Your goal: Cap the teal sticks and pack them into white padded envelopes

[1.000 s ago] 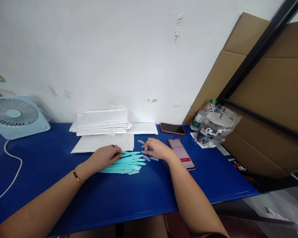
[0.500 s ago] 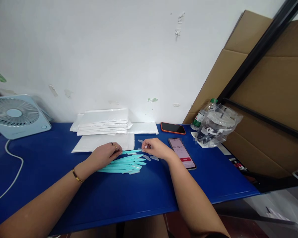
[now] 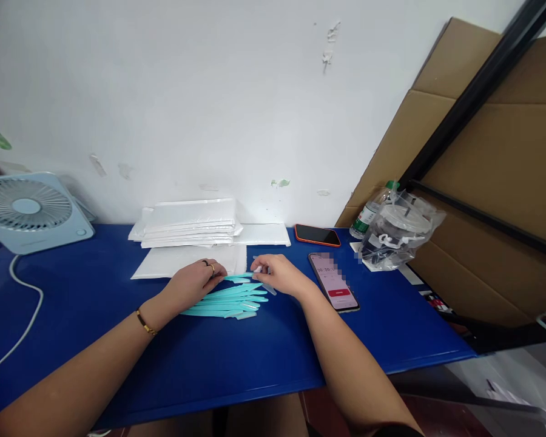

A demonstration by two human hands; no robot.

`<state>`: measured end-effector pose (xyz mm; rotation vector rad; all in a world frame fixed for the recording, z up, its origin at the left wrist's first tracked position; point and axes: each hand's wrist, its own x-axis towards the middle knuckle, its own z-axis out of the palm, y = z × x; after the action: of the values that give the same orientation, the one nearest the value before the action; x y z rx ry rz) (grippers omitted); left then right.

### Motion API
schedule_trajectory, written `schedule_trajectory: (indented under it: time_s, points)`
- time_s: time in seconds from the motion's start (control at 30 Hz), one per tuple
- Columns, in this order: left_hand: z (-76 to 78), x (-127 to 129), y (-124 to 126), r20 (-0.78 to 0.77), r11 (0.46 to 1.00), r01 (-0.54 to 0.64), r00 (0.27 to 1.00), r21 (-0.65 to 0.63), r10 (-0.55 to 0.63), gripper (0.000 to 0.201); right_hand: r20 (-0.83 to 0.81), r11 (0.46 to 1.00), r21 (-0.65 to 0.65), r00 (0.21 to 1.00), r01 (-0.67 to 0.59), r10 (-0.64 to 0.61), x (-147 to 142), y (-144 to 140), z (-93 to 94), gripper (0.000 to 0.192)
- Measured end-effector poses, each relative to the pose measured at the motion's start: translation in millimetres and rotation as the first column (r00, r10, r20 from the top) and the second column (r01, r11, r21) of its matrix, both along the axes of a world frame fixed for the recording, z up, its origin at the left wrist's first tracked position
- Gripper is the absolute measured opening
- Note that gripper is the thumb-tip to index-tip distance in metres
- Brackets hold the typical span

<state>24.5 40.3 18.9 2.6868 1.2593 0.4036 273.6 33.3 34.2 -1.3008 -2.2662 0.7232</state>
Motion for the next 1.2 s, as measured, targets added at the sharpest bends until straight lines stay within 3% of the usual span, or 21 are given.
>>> schedule_trajectory:
  time_s: [0.1,0.23,0.37,0.47,0.57,0.7,0.8,1.2]
  points:
    - [1.9,-2.5,-1.5,0.029,1.0,-0.01,1.0,-0.026,0.011,0.016,0.106,0.999,0.05,0.994,0.012,-0.018,11.2,-0.9,3.8,0.016]
    - [3.9,-3.4,-4.1,-0.043,0.99,0.038,0.998,-0.136,-0.045,0.016,0.241,0.999,-0.042,0.97,-0.025,0.035,19.6,-3.1,3.5,0.012]
    - [4.4,-0.1,-6.5,-0.102,0.992,0.031,0.994,-0.123,-0.044,0.015,0.267,0.991,-0.13,0.962,-0.027,0.061,17.7,-3.4,-0.3,0.004]
    - [5.4,1.7,-7.5,-0.164,0.998,0.035,0.986,-0.047,-0.042,0.016,0.187,0.99,-0.14,0.982,-0.005,0.032,19.6,-2.4,0.6,0.004]
    - [6.2,0.8,-6.2,-0.181,1.0,0.029,0.983,-0.004,-0.03,0.017,-0.017,0.988,-0.143,0.998,0.049,-0.052,23.0,-0.3,1.8,0.006]
    - [7.6,-3.7,-1.9,-0.093,0.996,-0.011,0.996,-0.092,0.003,0.016,-0.31,0.954,-0.299,0.945,0.011,-0.108,21.4,3.7,0.0,0.008]
    - [9.7,-5.9,-0.3,-0.022,0.99,-0.028,0.999,-0.14,0.025,0.017,-0.436,0.932,-0.36,0.891,-0.047,-0.123,16.8,5.4,-1.9,0.014]
    - [14.0,-6.5,-1.3,0.035,0.982,-0.042,0.998,-0.182,0.05,0.02,-0.506,0.922,-0.383,0.847,-0.052,-0.162,13.4,4.5,-1.5,0.018]
